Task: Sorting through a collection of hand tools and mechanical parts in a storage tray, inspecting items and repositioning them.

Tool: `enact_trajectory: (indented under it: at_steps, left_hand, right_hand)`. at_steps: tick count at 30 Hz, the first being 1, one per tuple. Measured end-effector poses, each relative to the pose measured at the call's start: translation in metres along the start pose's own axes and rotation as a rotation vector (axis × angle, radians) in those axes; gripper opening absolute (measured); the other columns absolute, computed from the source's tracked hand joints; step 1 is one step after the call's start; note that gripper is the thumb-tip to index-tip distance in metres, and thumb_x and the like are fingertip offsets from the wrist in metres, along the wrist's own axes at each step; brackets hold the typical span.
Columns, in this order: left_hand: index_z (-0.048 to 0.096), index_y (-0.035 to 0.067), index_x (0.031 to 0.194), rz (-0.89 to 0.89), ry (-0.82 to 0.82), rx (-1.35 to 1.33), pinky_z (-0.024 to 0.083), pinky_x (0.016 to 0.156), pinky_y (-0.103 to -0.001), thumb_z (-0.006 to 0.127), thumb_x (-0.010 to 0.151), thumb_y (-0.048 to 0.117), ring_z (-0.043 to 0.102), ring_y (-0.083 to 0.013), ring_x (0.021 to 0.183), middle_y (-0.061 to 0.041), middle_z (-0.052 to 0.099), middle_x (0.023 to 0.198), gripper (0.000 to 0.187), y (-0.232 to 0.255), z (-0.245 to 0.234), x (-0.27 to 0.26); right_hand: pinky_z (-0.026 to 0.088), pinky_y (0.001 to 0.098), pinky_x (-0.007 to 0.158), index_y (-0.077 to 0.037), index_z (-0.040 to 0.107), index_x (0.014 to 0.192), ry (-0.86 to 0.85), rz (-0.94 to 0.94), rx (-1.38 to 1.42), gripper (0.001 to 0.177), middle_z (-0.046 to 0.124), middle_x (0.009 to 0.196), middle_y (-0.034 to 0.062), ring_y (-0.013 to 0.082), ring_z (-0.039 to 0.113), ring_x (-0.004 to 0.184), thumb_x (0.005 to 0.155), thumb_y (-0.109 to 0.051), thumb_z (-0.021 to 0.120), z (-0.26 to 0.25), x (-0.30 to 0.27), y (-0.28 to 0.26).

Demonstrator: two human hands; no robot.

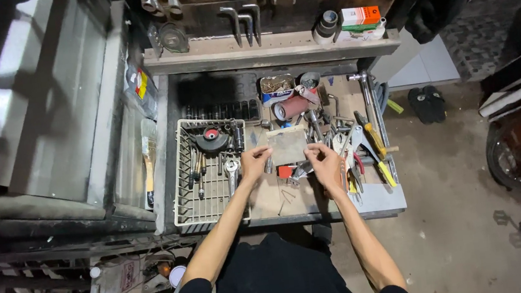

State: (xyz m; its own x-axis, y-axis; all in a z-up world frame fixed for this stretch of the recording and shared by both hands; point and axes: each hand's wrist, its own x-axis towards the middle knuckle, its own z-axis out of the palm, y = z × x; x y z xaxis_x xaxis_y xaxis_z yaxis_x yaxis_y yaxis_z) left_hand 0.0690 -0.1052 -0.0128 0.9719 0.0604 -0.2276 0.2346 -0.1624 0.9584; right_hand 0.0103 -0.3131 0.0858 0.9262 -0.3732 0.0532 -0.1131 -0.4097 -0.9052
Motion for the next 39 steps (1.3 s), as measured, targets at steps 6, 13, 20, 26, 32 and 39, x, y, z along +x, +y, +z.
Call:
enact_trajectory:
  at_steps: [6, 13, 20, 26, 32, 39]
  left_hand:
    - [0.081, 0.011, 0.107, 0.088, 0.002, -0.055, 0.059, 0.076, -0.036, 0.084, 0.084, 0.016, 0.074, -0.0206, 0.086, -0.016, 0.079, 0.095, 0.024, 0.039, -0.035, 0.004]
    - [0.082, 0.016, 0.105, 0.047, 0.056, -0.05, 0.059, 0.073, -0.032, 0.083, 0.084, 0.018, 0.075, -0.015, 0.079, -0.008, 0.08, 0.09, 0.021, 0.036, -0.064, 0.014]
    - [0.082, 0.016, 0.104, 0.051, 0.104, -0.143, 0.06, 0.077, -0.032, 0.081, 0.085, 0.016, 0.076, -0.0216, 0.093, -0.011, 0.079, 0.1, 0.019, 0.057, -0.091, 0.013]
    - [0.081, 0.013, 0.109, 0.08, 0.139, -0.189, 0.06, 0.082, -0.034, 0.076, 0.086, 0.013, 0.077, -0.0238, 0.092, -0.015, 0.079, 0.103, 0.023, 0.093, -0.108, 0.005]
    - [0.079, 0.006, 0.111, 0.157, 0.154, -0.246, 0.061, 0.084, -0.035, 0.073, 0.088, 0.009, 0.076, -0.0283, 0.095, -0.021, 0.077, 0.104, 0.024, 0.099, -0.114, 0.021]
    - [0.08, 0.007, 0.109, 0.206, 0.228, -0.255, 0.059, 0.084, -0.034, 0.071, 0.088, 0.009, 0.074, -0.0198, 0.093, -0.017, 0.078, 0.103, 0.023, 0.126, -0.117, 0.029]
  right_hand:
    - [0.056, 0.0287, 0.073, -0.02, 0.081, 0.099, -0.086, -0.007, -0.017, 0.018, 0.077, 0.079, 0.0009, 0.0121, 0.069, 0.073, 0.082, -0.022, 0.087, 0.006, 0.008, -0.019]
    - [0.056, 0.0318, 0.071, -0.017, 0.08, 0.093, -0.137, -0.086, -0.046, 0.017, 0.074, 0.077, 0.0034, 0.0164, 0.068, 0.072, 0.079, -0.02, 0.089, 0.039, 0.019, -0.014]
    - [0.055, 0.034, 0.072, -0.014, 0.078, 0.091, -0.156, -0.086, -0.021, 0.011, 0.075, 0.078, 0.0046, 0.0192, 0.068, 0.073, 0.083, -0.017, 0.085, 0.059, 0.026, -0.037]
    - [0.056, 0.0318, 0.07, -0.015, 0.078, 0.091, -0.15, -0.087, 0.021, 0.01, 0.076, 0.076, 0.0027, 0.0167, 0.07, 0.071, 0.084, -0.017, 0.085, 0.07, 0.037, -0.058]
    - [0.057, 0.0346, 0.071, -0.014, 0.08, 0.096, -0.135, -0.125, 0.039, 0.012, 0.077, 0.079, 0.0056, 0.019, 0.071, 0.074, 0.086, -0.017, 0.085, 0.072, 0.05, -0.087]
    - [0.058, 0.0368, 0.075, -0.015, 0.081, 0.1, -0.113, -0.118, 0.018, 0.015, 0.079, 0.085, 0.008, 0.0215, 0.073, 0.08, 0.086, -0.019, 0.084, 0.082, 0.075, -0.107]
